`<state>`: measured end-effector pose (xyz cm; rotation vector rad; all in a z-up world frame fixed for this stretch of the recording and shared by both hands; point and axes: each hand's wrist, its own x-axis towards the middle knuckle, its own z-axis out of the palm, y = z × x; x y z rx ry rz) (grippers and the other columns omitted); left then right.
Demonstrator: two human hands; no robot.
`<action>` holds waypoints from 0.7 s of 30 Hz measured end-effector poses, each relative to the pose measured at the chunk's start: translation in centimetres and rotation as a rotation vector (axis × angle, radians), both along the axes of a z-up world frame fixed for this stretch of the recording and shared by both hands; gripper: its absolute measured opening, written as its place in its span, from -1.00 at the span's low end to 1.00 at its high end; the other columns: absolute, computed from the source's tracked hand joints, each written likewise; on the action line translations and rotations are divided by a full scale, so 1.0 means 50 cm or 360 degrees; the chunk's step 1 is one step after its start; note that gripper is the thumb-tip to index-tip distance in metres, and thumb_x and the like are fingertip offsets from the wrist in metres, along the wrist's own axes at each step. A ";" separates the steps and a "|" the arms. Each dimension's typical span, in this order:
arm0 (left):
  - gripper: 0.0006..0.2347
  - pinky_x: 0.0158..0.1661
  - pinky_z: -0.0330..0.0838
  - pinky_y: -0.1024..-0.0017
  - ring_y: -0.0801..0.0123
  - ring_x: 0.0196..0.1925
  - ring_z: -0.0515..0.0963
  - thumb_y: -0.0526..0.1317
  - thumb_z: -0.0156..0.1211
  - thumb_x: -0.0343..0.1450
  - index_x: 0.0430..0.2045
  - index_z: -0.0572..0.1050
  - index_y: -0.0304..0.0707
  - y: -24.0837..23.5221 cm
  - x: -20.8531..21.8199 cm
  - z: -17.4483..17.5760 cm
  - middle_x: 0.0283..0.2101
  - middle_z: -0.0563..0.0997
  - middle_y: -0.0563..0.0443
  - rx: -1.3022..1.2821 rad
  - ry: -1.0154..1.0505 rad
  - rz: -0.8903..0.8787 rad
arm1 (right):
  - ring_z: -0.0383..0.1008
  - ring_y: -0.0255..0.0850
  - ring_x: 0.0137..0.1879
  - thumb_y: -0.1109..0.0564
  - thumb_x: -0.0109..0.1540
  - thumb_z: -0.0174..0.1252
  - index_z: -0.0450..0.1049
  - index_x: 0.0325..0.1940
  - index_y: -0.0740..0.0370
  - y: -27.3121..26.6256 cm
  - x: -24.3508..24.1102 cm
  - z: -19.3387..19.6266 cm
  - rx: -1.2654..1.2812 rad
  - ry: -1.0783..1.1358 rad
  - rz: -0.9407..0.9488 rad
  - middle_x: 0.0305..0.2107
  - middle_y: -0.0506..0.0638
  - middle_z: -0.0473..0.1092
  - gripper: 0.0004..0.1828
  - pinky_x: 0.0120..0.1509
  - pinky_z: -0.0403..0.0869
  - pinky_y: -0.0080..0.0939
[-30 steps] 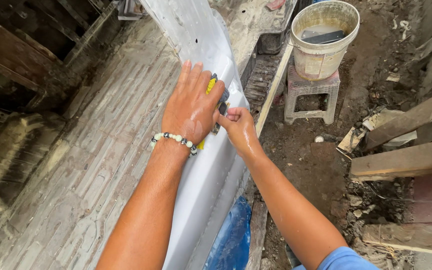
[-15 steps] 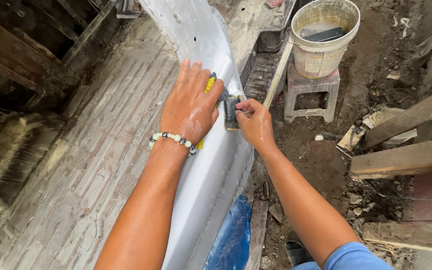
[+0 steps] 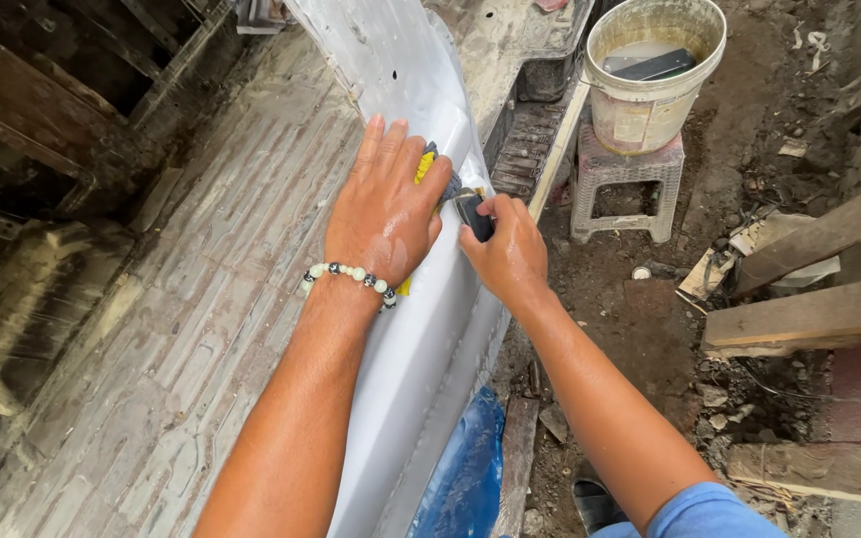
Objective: The person sands the edge of a white car bumper using a sanding block and a yellow sponge. They repeatedly dip the sanding block into a bucket of water to wet it before continuing to sand the surface.
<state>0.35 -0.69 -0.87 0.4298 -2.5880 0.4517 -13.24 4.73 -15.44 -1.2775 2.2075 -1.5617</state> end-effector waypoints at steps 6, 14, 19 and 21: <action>-0.58 0.46 -0.04 0.01 -0.13 0.36 0.33 -0.29 0.44 0.15 -0.10 0.51 -0.28 0.002 0.001 0.005 0.07 0.49 -0.25 0.0008 -0.0020 0.0006 | 0.53 0.04 -0.06 0.08 0.17 0.37 0.48 -0.09 0.23 0.006 -0.001 -0.020 -0.0189 0.0141 -0.0011 -0.17 0.11 0.47 -0.68 0.00 0.48 -0.01; -0.58 0.45 -0.02 0.00 -0.15 0.35 0.35 -0.28 0.42 0.15 -0.12 0.50 -0.30 0.009 0.001 0.010 0.05 0.49 -0.27 0.0046 -0.0051 0.0022 | 0.39 -0.28 -0.33 0.12 0.26 0.24 0.48 0.05 0.27 -0.056 0.120 -0.070 -0.0471 -0.1273 0.0249 -0.36 -0.03 0.44 -0.70 -0.22 0.40 -0.13; -0.61 0.45 -0.01 0.00 -0.14 0.34 0.36 -0.31 0.39 0.20 -0.09 0.51 -0.27 0.004 0.003 0.013 0.03 0.50 -0.26 0.0028 -0.0034 0.0003 | 0.39 -0.33 -0.24 0.13 0.42 0.02 0.45 0.06 0.33 -0.154 0.041 -0.082 -0.0732 -0.0837 0.0061 -0.37 -0.02 0.43 -0.77 -0.16 0.43 -0.26; -0.62 0.45 -0.01 0.00 -0.16 0.34 0.36 -0.30 0.40 0.18 -0.12 0.51 -0.28 0.008 0.004 0.013 0.04 0.50 -0.26 0.0041 -0.0038 -0.0001 | 0.41 -0.31 -0.23 0.13 0.43 -0.03 0.43 0.04 0.33 -0.132 0.082 -0.066 -0.0689 -0.0840 -0.0005 -0.35 -0.01 0.44 -0.77 -0.13 0.43 -0.24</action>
